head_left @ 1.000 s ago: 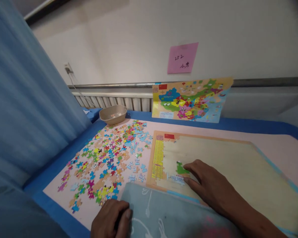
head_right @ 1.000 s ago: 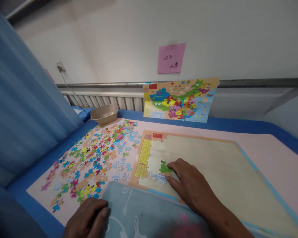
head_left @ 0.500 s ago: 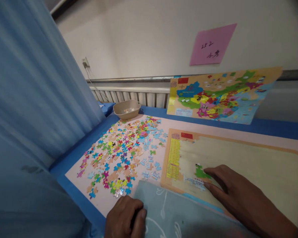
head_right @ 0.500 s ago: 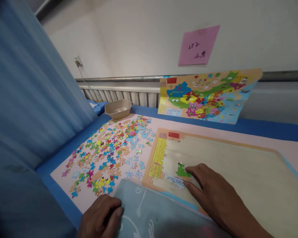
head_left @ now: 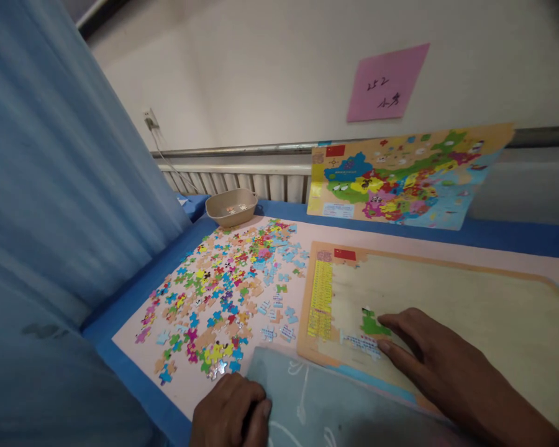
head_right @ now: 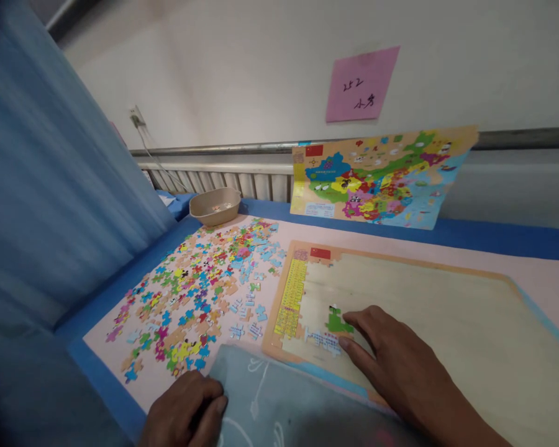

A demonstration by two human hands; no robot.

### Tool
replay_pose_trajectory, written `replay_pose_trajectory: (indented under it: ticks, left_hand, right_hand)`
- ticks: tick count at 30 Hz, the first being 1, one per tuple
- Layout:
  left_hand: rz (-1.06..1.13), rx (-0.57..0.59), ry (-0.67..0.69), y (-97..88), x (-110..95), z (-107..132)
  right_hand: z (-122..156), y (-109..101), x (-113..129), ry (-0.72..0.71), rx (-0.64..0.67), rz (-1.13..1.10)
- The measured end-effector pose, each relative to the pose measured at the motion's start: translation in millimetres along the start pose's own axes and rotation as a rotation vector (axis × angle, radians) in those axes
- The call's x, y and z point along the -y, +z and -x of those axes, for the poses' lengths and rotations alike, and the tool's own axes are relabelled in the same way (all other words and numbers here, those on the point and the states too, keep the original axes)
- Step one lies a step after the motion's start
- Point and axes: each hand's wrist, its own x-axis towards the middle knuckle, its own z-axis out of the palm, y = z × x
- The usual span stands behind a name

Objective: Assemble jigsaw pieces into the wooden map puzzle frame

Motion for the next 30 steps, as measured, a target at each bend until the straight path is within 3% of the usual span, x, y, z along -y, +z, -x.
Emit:
replay_pose_trajectory:
  ticks: [4, 7, 13, 19, 30]
  left_hand:
    - [0.012, 0.033, 0.044, -10.7, 16, -23]
    - [-0.042, 0.093, 0.004, -18.2, 27, -52]
    - [-0.041, 0.364, -0.089, -16.9, 31, -101]
    - [-0.048, 0.450, -0.103, -10.4, 34, -109]
    - [-0.004, 0.415, -0.113, -6.7, 35, -110]
  right_hand:
    - [0, 0, 0, 0.008, 0.013, -0.005]
    - [0, 0, 0, 0.008, 0.019, -0.007]
    - [1, -1, 1, -0.029, -0.014, -0.006]
    - [2, 1, -4, -0.072, -0.051, 0.004]
    - [5, -5, 6, -0.116, -0.041, 0.036]
